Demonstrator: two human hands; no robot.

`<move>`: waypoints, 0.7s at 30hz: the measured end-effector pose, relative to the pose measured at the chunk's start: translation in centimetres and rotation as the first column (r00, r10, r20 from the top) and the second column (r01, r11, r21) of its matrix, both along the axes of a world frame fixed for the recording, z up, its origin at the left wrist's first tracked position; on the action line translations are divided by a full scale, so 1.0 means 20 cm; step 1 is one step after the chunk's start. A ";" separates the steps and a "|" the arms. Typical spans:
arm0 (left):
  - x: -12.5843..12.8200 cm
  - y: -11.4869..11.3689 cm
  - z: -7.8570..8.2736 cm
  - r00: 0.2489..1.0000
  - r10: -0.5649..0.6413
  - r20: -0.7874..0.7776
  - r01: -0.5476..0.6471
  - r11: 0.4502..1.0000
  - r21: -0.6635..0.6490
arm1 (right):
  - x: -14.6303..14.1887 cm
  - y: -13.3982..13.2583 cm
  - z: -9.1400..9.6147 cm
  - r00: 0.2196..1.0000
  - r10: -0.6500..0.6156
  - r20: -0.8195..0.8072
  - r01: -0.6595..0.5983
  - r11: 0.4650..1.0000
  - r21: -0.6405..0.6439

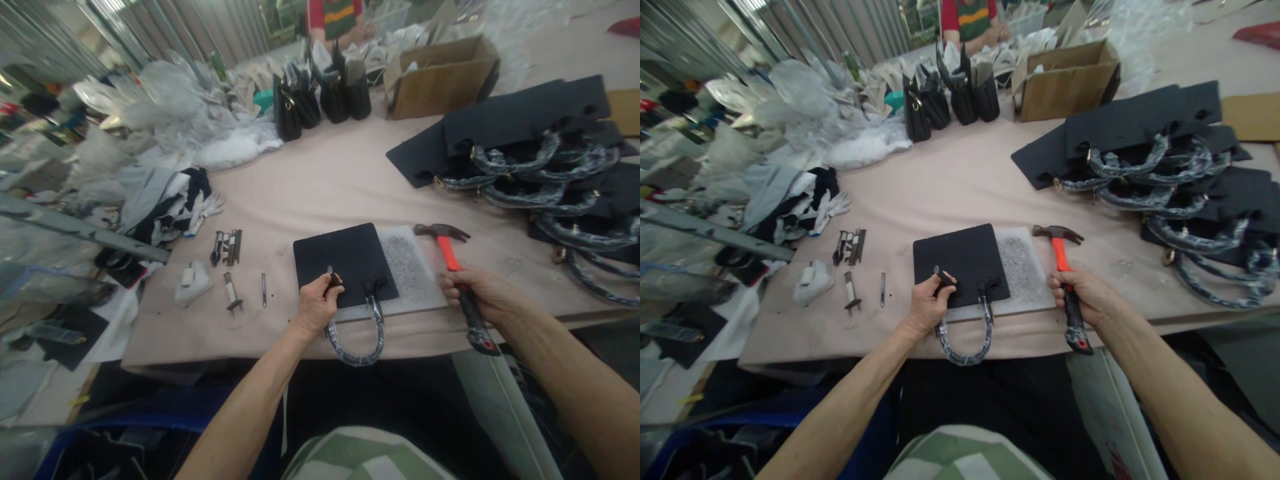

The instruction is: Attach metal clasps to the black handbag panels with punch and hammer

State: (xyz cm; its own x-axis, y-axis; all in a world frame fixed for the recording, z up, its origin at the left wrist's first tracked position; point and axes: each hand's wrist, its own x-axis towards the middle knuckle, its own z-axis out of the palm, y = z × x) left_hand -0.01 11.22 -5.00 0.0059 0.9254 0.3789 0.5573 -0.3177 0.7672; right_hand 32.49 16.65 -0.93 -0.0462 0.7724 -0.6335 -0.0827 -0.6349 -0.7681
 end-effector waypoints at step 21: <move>0.03 -0.01 -0.02 0.995 0.019 -0.098 -0.015 0.999 0.046 | -0.34 -0.26 0.62 0.575 0.024 0.818 -0.710 0.511 0.484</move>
